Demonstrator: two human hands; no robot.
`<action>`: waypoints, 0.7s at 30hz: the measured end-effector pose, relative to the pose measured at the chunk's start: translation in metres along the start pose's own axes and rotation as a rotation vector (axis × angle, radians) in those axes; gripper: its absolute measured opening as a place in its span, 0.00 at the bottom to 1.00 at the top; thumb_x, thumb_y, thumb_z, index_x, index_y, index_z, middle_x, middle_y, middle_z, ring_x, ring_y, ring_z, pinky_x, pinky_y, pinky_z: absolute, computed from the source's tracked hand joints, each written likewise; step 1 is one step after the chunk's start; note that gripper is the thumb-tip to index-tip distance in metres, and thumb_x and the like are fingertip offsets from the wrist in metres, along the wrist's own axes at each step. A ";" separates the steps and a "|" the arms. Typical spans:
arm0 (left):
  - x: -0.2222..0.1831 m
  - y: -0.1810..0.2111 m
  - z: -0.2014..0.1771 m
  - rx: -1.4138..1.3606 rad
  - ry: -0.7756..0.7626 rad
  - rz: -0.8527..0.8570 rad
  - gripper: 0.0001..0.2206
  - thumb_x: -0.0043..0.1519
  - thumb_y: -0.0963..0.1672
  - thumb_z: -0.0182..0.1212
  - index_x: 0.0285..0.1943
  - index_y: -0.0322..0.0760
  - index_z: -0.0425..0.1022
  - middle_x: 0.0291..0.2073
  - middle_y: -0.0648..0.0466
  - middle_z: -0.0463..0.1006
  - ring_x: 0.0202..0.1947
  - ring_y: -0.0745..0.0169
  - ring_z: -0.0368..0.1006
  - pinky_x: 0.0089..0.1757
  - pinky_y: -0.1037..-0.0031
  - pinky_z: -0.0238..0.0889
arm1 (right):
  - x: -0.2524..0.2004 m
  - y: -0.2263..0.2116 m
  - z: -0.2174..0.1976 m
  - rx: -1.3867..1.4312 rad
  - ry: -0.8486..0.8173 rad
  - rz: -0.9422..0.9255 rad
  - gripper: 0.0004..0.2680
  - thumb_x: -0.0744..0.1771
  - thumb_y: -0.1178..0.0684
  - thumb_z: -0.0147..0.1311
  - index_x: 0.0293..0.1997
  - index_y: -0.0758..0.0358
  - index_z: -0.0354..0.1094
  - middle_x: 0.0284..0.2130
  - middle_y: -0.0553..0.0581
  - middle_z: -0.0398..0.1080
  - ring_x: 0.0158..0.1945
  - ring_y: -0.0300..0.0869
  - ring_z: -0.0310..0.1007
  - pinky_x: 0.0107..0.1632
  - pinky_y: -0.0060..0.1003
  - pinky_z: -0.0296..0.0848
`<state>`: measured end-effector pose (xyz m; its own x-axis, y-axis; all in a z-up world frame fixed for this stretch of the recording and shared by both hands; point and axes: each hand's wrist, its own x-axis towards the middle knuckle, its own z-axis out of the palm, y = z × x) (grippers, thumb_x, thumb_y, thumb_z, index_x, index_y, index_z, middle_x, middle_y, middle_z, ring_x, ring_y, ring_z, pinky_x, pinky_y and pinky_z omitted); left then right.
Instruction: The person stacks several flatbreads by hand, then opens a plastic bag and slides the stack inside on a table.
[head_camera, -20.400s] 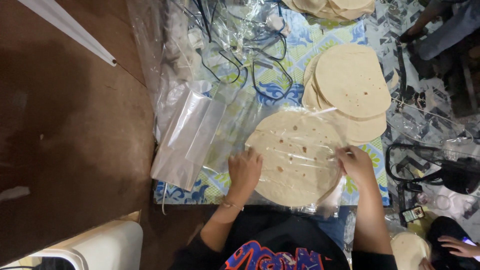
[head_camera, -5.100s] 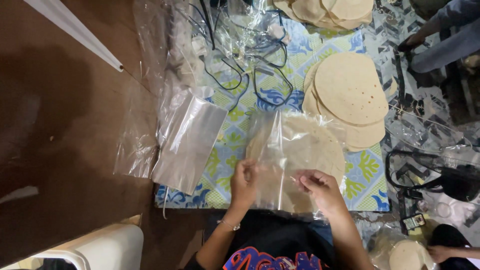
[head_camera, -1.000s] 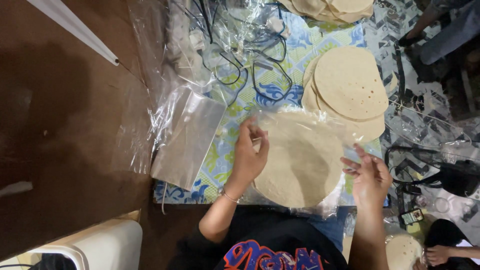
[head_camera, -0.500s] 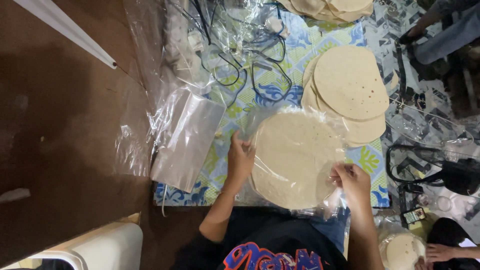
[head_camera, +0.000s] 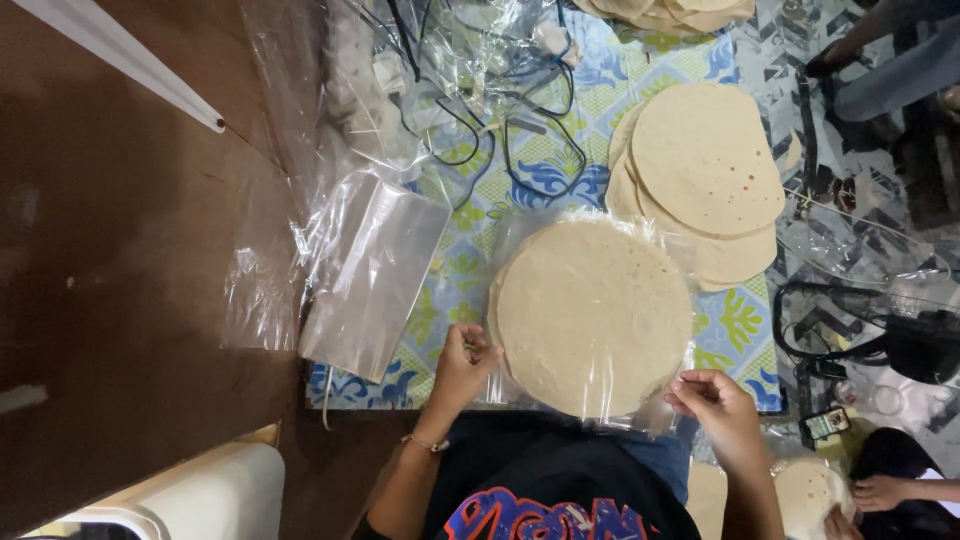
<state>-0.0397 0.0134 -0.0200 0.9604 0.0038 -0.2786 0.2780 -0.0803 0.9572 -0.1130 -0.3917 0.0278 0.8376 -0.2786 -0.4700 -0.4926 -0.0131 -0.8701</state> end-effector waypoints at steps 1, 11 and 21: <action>0.001 -0.011 0.000 0.000 -0.006 0.023 0.21 0.58 0.41 0.71 0.56 0.32 0.64 0.36 0.54 0.73 0.32 0.70 0.71 0.35 0.77 0.70 | 0.001 0.005 0.000 0.003 0.001 0.013 0.09 0.66 0.59 0.59 0.48 0.73 0.69 0.38 0.64 0.77 0.38 0.47 0.80 0.43 0.39 0.80; -0.006 0.102 0.023 0.356 0.231 0.399 0.21 0.53 0.41 0.72 0.53 0.33 0.68 0.49 0.44 0.70 0.48 0.50 0.69 0.47 0.63 0.68 | -0.005 -0.073 0.042 -0.824 0.429 -0.437 0.21 0.63 0.48 0.68 0.54 0.71 0.67 0.44 0.66 0.72 0.46 0.52 0.74 0.49 0.46 0.73; 0.048 0.119 0.051 0.888 -0.021 0.442 0.30 0.64 0.53 0.54 0.72 0.37 0.61 0.73 0.41 0.54 0.72 0.37 0.50 0.63 0.49 0.42 | 0.045 -0.137 0.132 -1.274 0.236 -0.602 0.24 0.65 0.43 0.58 0.67 0.59 0.62 0.69 0.69 0.53 0.72 0.68 0.47 0.61 0.68 0.53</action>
<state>0.0384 -0.0473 0.0762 0.9714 -0.2237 0.0793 -0.2282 -0.7882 0.5715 0.0236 -0.2754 0.1062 0.9956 -0.0700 0.0617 -0.0607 -0.9882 -0.1409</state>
